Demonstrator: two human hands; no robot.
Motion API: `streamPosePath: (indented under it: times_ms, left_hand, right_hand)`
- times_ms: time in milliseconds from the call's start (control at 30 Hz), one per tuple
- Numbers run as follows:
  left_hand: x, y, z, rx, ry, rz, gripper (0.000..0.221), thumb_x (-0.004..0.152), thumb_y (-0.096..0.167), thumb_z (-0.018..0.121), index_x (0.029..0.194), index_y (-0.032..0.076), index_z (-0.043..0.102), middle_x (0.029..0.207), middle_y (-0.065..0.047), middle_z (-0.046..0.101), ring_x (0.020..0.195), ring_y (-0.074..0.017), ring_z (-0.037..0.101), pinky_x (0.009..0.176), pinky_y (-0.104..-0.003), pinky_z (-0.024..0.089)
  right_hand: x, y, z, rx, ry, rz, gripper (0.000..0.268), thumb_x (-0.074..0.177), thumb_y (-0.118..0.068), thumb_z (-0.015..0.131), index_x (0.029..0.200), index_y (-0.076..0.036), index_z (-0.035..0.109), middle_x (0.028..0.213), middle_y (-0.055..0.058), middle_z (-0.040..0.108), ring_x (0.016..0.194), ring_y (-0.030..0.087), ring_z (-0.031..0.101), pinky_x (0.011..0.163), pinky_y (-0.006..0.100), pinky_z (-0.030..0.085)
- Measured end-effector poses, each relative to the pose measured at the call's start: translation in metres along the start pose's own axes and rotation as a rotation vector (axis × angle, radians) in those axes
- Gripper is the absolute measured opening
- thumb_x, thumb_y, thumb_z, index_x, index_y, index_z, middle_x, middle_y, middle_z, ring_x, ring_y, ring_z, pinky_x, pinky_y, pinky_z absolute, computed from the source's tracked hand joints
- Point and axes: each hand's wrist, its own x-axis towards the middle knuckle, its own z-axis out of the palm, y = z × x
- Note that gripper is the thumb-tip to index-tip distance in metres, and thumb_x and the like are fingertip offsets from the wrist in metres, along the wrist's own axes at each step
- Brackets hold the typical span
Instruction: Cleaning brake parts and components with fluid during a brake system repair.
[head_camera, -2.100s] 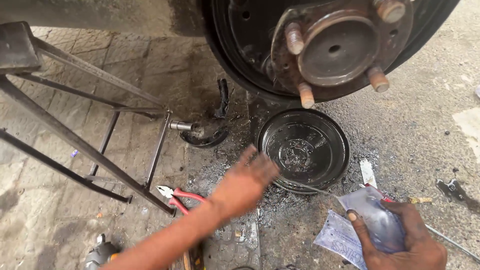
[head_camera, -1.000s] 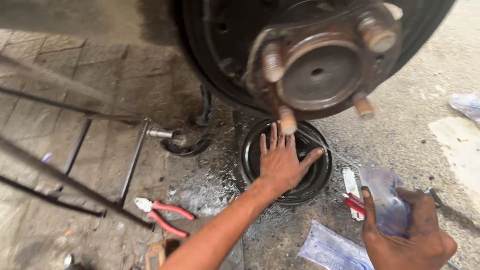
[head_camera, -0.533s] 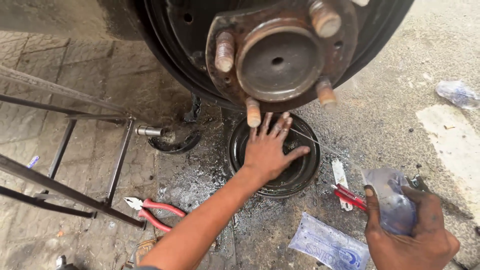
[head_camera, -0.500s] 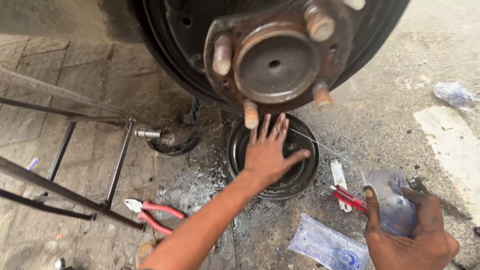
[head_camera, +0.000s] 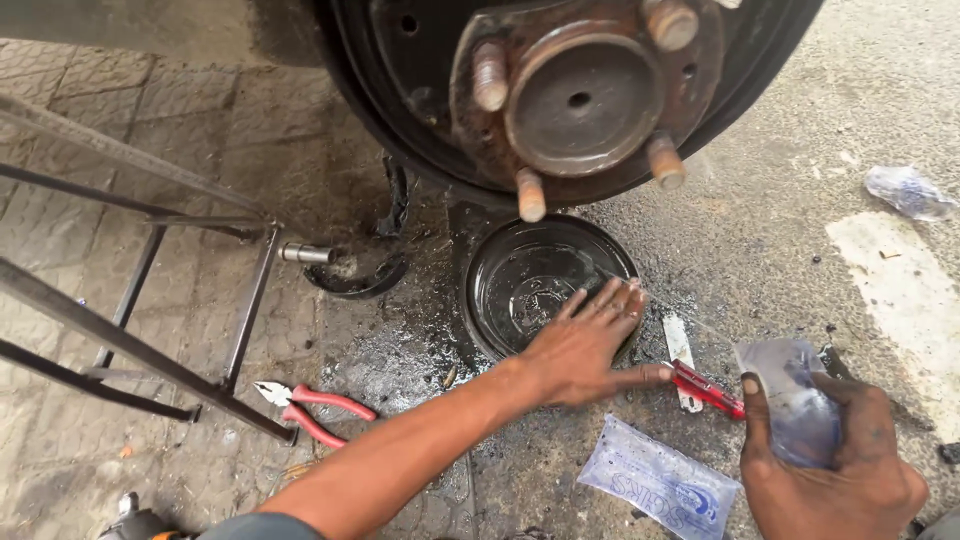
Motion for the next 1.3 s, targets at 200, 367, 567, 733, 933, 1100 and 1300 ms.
streamPosePath:
  times_ms: [200,367,567,733,933,1100,1300]
  left_hand:
    - [-0.059,0.025,-0.023,0.057,-0.170,0.074,0.119,0.084,0.089,0.021,0.160,-0.001,0.007,0.171,-0.022,0.000,0.159,-0.0325,-0.001,0.124,-0.061,0.001]
    - [-0.065,0.018,0.013,0.302,-0.042,0.078,0.104,0.091,0.074,0.044,0.160,0.003,0.012,0.170,-0.018,0.008,0.157,-0.0334,0.003,0.122,-0.063,0.001]
    - [-0.057,0.044,0.007,0.027,0.068,-0.042,0.102,0.090,0.056,0.053,0.160,-0.004,0.010,0.168,-0.022,0.007,0.156,-0.0337,0.005,0.123,-0.057,0.001]
    - [-0.090,0.053,-0.006,0.238,-0.066,-0.105,0.094,0.091,0.044,0.057,0.160,-0.006,0.017,0.168,-0.022,0.018,0.156,-0.0334,0.015,0.126,-0.059,0.006]
    - [-0.090,0.054,0.013,0.111,0.132,-0.107,0.093,0.084,0.040,0.060,0.154,-0.007,0.021,0.164,-0.025,0.023,0.151,-0.0367,0.020,0.120,-0.057,0.009]
    - [-0.141,0.036,0.009,0.298,0.078,-0.126,0.085,0.087,0.032,0.058,0.156,-0.005,0.026,0.164,-0.022,0.029,0.154,-0.0338,0.026,0.124,-0.056,0.010]
    - [-0.131,0.040,-0.006,0.659,-0.009,-0.323,0.085,0.070,0.007,0.065,0.148,-0.009,0.037,0.153,-0.029,0.036,0.145,-0.0406,0.029,0.121,-0.057,0.012]
  right_hand:
    - [-0.003,0.003,-0.013,-0.032,-0.013,-0.049,0.038,0.075,-0.003,0.087,0.107,0.006,0.066,0.091,0.031,0.073,0.081,0.037,0.075,0.068,0.042,0.062]
    - [-0.009,0.013,-0.017,-0.006,-0.150,-0.034,0.041,0.085,-0.008,0.083,0.123,-0.003,0.069,0.093,0.024,0.075,0.082,0.029,0.077,0.074,0.037,0.063]
    - [0.004,-0.019,-0.014,-0.144,-0.199,-0.110,0.043,0.071,-0.012,0.089,0.108,-0.002,0.071,0.089,0.021,0.077,0.075,0.030,0.076,0.065,0.040,0.062]
    - [-0.002,-0.023,-0.017,-0.083,-0.157,-0.025,0.037,0.078,-0.013,0.088,0.109,-0.001,0.071,0.089,0.023,0.075,0.078,0.030,0.076,0.067,0.040,0.062]
    - [-0.007,-0.025,-0.001,-0.066,-0.231,0.072,0.039,0.076,-0.016,0.089,0.109,-0.004,0.072,0.087,0.020,0.077,0.081,0.029,0.078,0.070,0.040,0.062]
    - [-0.018,-0.020,0.000,-0.035,-0.269,0.009,0.039,0.077,-0.015,0.089,0.110,-0.003,0.072,0.092,0.024,0.076,0.083,0.032,0.077,0.075,0.041,0.063]
    - [-0.029,-0.029,0.005,0.230,-0.372,0.277,0.034,0.077,-0.007,0.082,0.109,-0.007,0.071,0.099,0.023,0.076,0.094,0.031,0.076,0.077,0.041,0.066]
